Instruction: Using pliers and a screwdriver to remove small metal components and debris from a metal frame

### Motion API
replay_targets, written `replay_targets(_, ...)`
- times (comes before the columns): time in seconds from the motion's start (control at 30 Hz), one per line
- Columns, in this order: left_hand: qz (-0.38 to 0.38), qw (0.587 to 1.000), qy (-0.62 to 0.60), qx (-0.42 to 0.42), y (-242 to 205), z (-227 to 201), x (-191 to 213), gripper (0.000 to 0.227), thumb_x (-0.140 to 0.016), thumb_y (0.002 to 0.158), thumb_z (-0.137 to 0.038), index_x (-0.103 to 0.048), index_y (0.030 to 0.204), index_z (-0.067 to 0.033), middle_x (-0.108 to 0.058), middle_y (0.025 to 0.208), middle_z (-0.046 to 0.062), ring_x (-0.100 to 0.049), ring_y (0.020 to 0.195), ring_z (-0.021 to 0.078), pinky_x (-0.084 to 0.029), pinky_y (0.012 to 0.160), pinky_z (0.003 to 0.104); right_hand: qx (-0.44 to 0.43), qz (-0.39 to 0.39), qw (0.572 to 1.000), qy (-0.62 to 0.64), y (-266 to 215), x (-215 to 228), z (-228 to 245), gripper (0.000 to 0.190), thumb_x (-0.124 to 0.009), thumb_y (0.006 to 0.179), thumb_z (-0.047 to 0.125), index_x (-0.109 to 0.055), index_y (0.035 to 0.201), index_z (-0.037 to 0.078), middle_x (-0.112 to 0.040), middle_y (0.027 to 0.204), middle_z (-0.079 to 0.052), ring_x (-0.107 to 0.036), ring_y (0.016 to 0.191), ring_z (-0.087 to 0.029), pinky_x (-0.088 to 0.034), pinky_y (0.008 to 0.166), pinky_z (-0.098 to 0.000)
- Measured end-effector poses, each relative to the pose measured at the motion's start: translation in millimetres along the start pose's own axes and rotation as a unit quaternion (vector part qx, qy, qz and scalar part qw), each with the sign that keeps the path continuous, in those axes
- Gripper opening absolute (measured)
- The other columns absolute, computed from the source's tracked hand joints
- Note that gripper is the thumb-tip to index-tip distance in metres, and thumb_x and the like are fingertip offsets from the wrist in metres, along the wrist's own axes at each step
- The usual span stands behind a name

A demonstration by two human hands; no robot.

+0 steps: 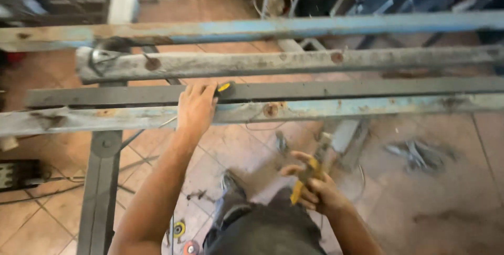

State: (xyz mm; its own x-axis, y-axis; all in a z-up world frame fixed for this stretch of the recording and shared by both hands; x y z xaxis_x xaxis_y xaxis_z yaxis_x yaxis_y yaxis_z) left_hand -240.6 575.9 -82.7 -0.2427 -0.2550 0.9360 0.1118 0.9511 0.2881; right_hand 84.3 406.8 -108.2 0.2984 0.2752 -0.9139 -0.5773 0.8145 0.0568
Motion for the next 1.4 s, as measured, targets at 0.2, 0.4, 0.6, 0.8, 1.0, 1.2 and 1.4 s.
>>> replay_targets(0.2, -0.029, 0.999, 0.011, -0.009, -3, -18, 11, 0.052, -0.081, 0.081, -0.030, -0.063, 0.128, -0.0142, -0.059, 0.121, 0.006, -0.058, 0.098, 0.0374, -0.050, 0.082, 0.051, -0.195, -0.207, 0.948, -0.144, 29, 23, -18, 0.065, -0.068, 0.091, 0.018, -0.045, 0.149, 0.002, -0.068, 0.128, -0.031, -0.035, 0.037, -0.008, -0.034, 0.036, -0.0243)
replay_targets(0.4, 0.005, 0.987, -0.134, -0.084, -16, -103, -8, 0.053, -0.082, 0.078, -0.029, -0.069, 0.124, -0.0056, -0.069, 0.119, 0.013, -0.063, 0.106, 0.0339, -0.050, 0.088, 0.049, -0.199, -0.168, 0.873, -0.413, 76, 44, 8, 0.060, -0.062, 0.090, 0.014, -0.051, 0.148, 0.001, -0.075, 0.123, -0.014, -0.072, 0.106, -0.026, -0.057, 0.092, -0.0398)
replay_targets(0.6, 0.160, 0.974, -0.112, 0.111, -24, -96, -23, 0.020, -0.065, 0.093, -0.044, -0.071, 0.099, -0.0260, -0.070, 0.079, 0.001, -0.073, 0.076, 0.0273, -0.056, 0.068, 0.042, -0.210, -0.159, 0.743, -0.616, 86, 96, 24, 0.029, -0.079, 0.085, 0.017, -0.075, 0.112, 0.006, -0.075, 0.096, -0.013, -0.068, 0.089, -0.025, -0.057, 0.080, -0.0432)
replay_targets(0.8, 0.297, 0.925, -0.165, 0.172, -25, -103, 8, 0.033, -0.049, 0.100, -0.051, -0.065, 0.123, -0.0329, -0.080, 0.090, 0.009, -0.077, 0.089, 0.0361, -0.058, 0.081, 0.048, -0.249, -0.160, 0.698, -0.652, 103, 83, 24, 0.039, -0.076, 0.088, 0.026, -0.070, 0.124, 0.012, -0.075, 0.109, -0.014, -0.070, 0.107, -0.029, -0.052, 0.096, -0.0474)
replay_targets(1.0, 0.294, 0.912, -0.209, 0.195, -24, -106, 24, 0.031, -0.049, 0.100, -0.048, -0.061, 0.126, -0.0339, -0.080, 0.092, 0.009, -0.076, 0.092, 0.0362, -0.057, 0.085, 0.049, -0.218, -0.141, 0.737, -0.624, 129, 78, 25, 0.027, -0.074, 0.091, 0.020, -0.069, 0.115, 0.007, -0.071, 0.102, -0.010, -0.065, 0.102, -0.024, -0.051, 0.095, -0.0447)
replay_targets(1.2, 0.269, 0.912, -0.245, 0.188, -18, -106, 29, 0.031, -0.051, 0.100, -0.041, -0.063, 0.123, -0.0240, -0.080, 0.090, 0.014, -0.075, 0.091, 0.0398, -0.057, 0.086, 0.051, -0.215, -0.154, 0.750, -0.606, 132, 74, 27, 0.024, -0.072, 0.093, 0.015, -0.072, 0.116, 0.007, -0.073, 0.101, -0.008, -0.066, 0.099, -0.021, -0.053, 0.092, -0.0429)
replay_targets(1.4, 0.266, 0.921, -0.231, 0.165, -15, -105, 24, 0.030, -0.050, 0.101, -0.045, -0.064, 0.120, -0.0255, -0.079, 0.083, 0.013, -0.076, 0.085, 0.0379, -0.058, 0.083, 0.049, -0.264, -0.252, 0.787, -0.497, 132, 86, 16, 0.021, -0.072, 0.094, 0.012, -0.076, 0.111, 0.001, -0.077, 0.094, -0.015, -0.072, 0.082, -0.028, -0.061, 0.075, -0.0435)
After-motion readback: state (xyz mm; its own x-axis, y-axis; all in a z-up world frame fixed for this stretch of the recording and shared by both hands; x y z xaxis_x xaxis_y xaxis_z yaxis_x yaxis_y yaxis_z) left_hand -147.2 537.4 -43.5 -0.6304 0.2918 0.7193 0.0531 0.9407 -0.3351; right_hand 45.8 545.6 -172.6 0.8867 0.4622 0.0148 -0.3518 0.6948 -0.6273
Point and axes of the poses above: each hand's wrist, its own y-axis towards the middle knuckle, its own x-axis out of the back of the hand, z = x × y, the point moved 7 cm from there along y, towards the middle knuckle
